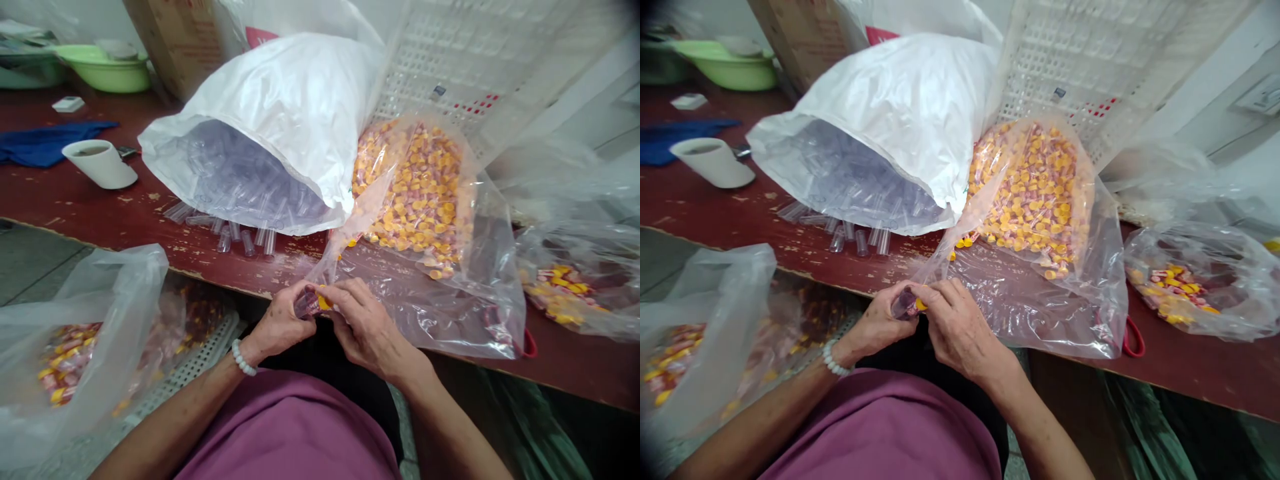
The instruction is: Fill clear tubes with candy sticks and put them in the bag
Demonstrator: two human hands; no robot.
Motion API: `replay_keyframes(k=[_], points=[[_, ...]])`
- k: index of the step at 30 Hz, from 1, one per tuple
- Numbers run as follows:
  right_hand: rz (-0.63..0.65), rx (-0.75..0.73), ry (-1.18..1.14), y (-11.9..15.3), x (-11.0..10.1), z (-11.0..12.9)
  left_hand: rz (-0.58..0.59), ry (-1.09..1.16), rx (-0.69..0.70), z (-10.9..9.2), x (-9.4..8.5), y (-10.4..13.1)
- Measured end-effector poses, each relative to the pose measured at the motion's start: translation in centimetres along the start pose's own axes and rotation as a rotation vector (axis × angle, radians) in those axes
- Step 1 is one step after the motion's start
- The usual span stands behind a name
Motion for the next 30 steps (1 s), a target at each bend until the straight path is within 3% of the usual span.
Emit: replay_keyframes(k=[4,10,13,16,19,23,26,30], points=[[-0.145,0.11,-0.068,0.4,0.0,-1.3,-0.024,0.011,-0.023,0.1,-0.4,0.1],[-0.126,0.098,-0.06,1.1,2.4,-1.2,-0.092,0.047,-0.062,1.1,-1.0,-0.2],[-0.243,0.195,-0.094,0.3,1.6,-4.4,-0.114,0.133,-0.144,2.6,-1.5,0.0],[-0.351,0.387,0.078,-1.0,1.0,-9.7,-0.131,0.165,-0.218,3.8,-2.1,0.3],[-0.216,0.517,0.23,-2.8,3.0,-13.4,-0.142,0.174,-0.227,4.1,-2.4,0.4],[-0.15,0.591,0.263,-3.8,5.0,-14.8,-0.167,0.151,-0.188,3.8,-2.6,0.0],[-0.185,0.633,0.241,-2.7,4.3,-15.6,-0.172,0.133,-0.136,3.5,-2.7,-0.4],[-0.323,0.744,0.112,0.6,1.2,-15.6,-0.173,0.054,-0.078,2.9,-2.8,-0.4]])
Point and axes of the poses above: each hand's wrist, its own y-axis away from the middle knuckle, its own x-axis out of the palm, z = x × y, the point moved 7 cm from there along -y, towards the middle knuckle, and after that the axes turned 6 degrees about -z, right-handed, at the moved point
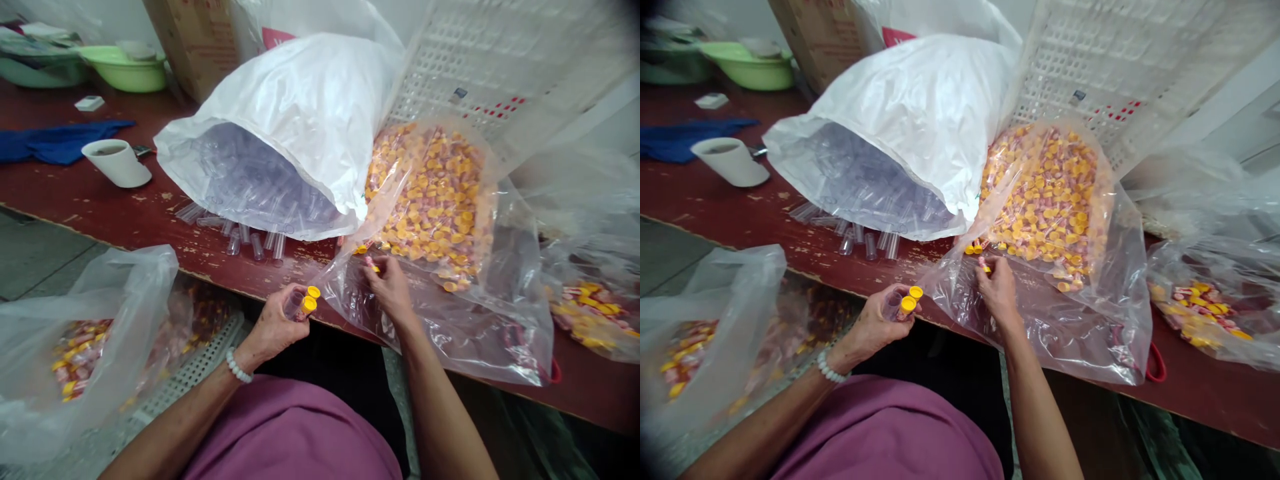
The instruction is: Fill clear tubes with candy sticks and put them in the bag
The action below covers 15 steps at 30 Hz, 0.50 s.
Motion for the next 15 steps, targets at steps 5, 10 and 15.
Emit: replay_keyframes(k=[5,10,15], points=[[0.126,-0.042,-0.485,5.1,-3.8,4.8,0.089,-0.114,0.045,-1.1,1.3,0.6],[0.273,-0.476,-0.418,8.5,-5.1,12.4,0.185,-0.148,0.105,-2.3,2.3,1.0],[0.246,-0.579,-0.356,8.8,-4.7,13.1,0.178,-0.137,0.143,-2.6,2.2,1.2]])
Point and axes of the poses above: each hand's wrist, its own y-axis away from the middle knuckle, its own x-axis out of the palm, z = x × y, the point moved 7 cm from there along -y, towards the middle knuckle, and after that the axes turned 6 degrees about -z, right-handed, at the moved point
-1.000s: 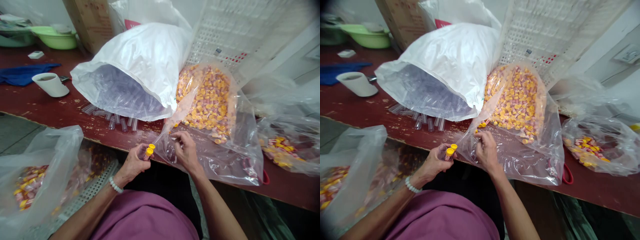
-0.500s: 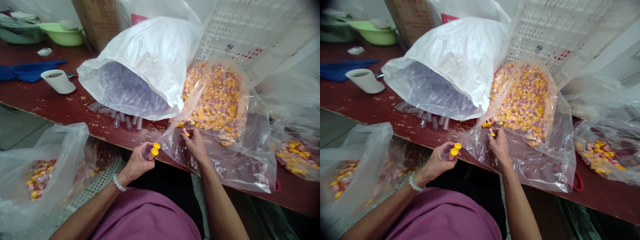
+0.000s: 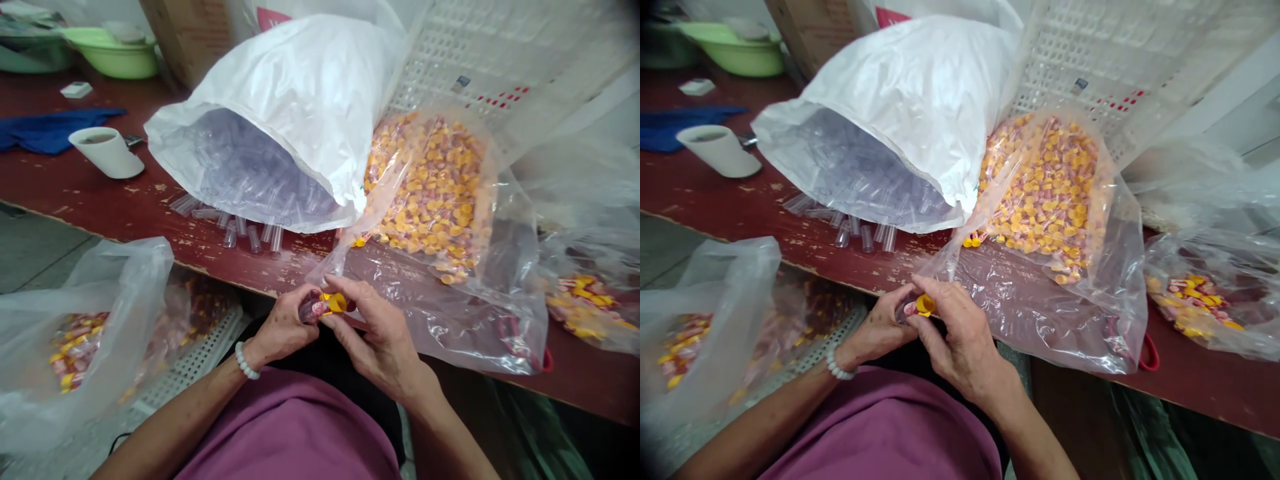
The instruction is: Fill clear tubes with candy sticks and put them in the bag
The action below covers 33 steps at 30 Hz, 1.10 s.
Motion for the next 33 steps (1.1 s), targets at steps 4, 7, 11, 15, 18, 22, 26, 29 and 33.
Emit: replay_keyframes(k=[4,7,11,15,18,22,26,29,33], points=[[0.055,0.02,0.016,0.0,0.7,-0.3,-0.01,0.041,-0.011,0.4,0.1,0.2],[0.173,0.013,0.015,-0.1,1.3,0.1,0.005,0.086,0.023,0.2,0.2,0.2],[0.034,0.07,0.091,-0.1,0.1,-0.3,-0.016,0.038,0.0,0.4,0.0,0.0],[0.088,0.026,0.165,0.8,1.6,0.1,-0.029,0.093,-0.067,0.9,0.1,-0.1],[0.156,-0.002,0.209,0.9,2.5,-0.5,-0.053,0.123,-0.084,1.4,-0.1,-0.2],[-0.066,0.145,0.246,-0.9,-0.1,-6.3,-0.083,0.12,-0.147,2.9,-0.7,-0.4],[-0.118,0.35,0.52,-3.6,-0.8,-14.1,-0.111,0.181,-0.193,3.6,-1.1,-0.5],[-0.048,0.396,0.68,-5.4,0.9,-16.8,-0.088,0.142,-0.15,2.7,-1.0,-0.4],[0.003,0.467,0.833,-5.9,2.0,-17.7,-0.1,-0.014,-0.028,1.1,-1.3,-0.2]])
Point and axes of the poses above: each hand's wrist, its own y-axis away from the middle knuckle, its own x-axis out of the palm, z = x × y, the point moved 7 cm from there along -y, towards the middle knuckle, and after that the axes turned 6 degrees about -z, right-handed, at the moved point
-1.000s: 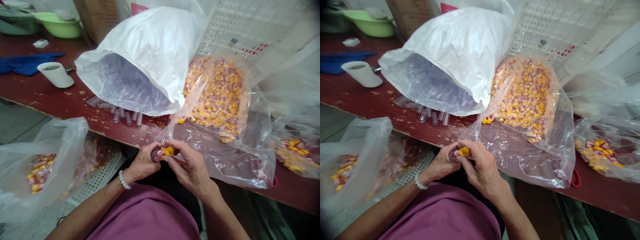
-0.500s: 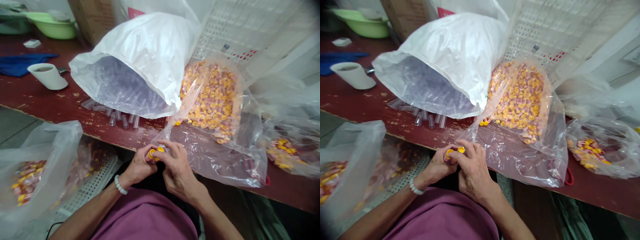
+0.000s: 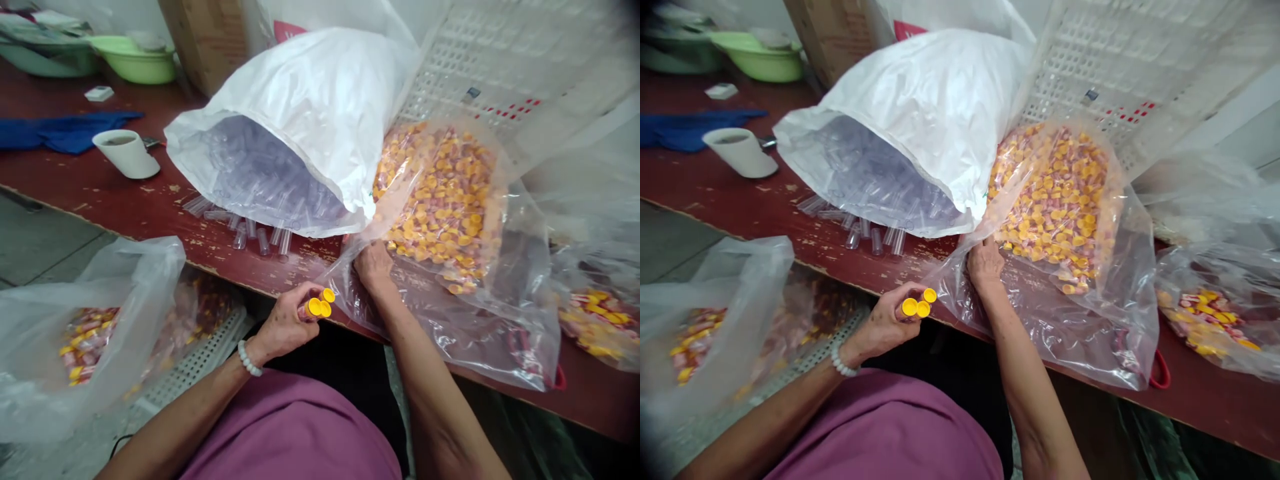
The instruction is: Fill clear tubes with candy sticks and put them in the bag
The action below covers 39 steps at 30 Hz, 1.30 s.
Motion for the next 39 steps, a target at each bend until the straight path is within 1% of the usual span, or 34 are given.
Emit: replay_keyframes(k=[3,5,6,8,9,11,13,15,17,20,22,24,26,30,33,36,39], points=[[0.005,0.002,0.017,0.5,-0.6,-0.6,-0.018,-0.112,0.073,-0.6,-0.4,0.1],[-0.023,0.014,-0.023,1.4,-1.7,-1.4,-0.015,-0.158,0.095,-0.6,-0.5,0.2],[-0.049,0.018,-0.086,2.1,-2.5,-1.8,-0.012,-0.176,0.104,-0.6,-0.6,0.3],[-0.094,-0.002,-0.293,4.0,-4.6,-1.8,-0.002,-0.202,0.123,-0.7,-0.5,0.3],[-0.099,-0.039,-0.414,5.1,-5.7,-1.4,0.007,-0.21,0.134,-0.7,-0.4,0.4],[-0.064,-0.17,-0.606,7.6,-8.1,0.3,0.032,-0.215,0.156,-0.9,-0.1,0.5],[-0.005,-0.34,-0.683,10.0,-10.1,2.8,0.065,-0.209,0.185,-1.1,0.4,0.6],[0.045,-0.474,-0.685,11.8,-11.2,4.9,0.089,-0.207,0.227,-1.4,0.9,0.8],[0.083,-0.557,-0.673,12.8,-11.4,6.3,0.096,-0.218,0.261,-1.6,1.3,0.9],[0.09,-0.597,-0.66,13.0,-11.5,6.7,0.106,-0.207,0.254,-1.7,1.6,1.1],[0.049,-0.569,-0.654,12.8,-11.8,6.2,0.105,-0.189,0.232,-1.8,1.5,1.2],[-0.008,-0.497,-0.646,12.6,-12.0,5.5,0.094,-0.192,0.213,-1.9,1.4,1.3],[-0.029,-0.477,-0.629,12.7,-11.9,5.2,0.093,-0.187,0.197,-1.9,1.3,1.4],[0.074,-0.563,-0.534,13.4,-10.2,6.2,0.077,-0.134,0.144,-1.3,1.2,1.3],[0.122,-0.523,-0.478,13.3,-8.8,6.2,0.052,-0.146,0.108,-0.7,1.3,1.2],[0.188,-0.501,-0.563,13.3,-7.8,6.5,0.073,-0.112,0.069,-0.3,1.7,1.3],[0.209,-0.466,-0.71,13.6,-7.7,7.1,0.077,0.095,-0.056,0.2,1.6,1.4]])
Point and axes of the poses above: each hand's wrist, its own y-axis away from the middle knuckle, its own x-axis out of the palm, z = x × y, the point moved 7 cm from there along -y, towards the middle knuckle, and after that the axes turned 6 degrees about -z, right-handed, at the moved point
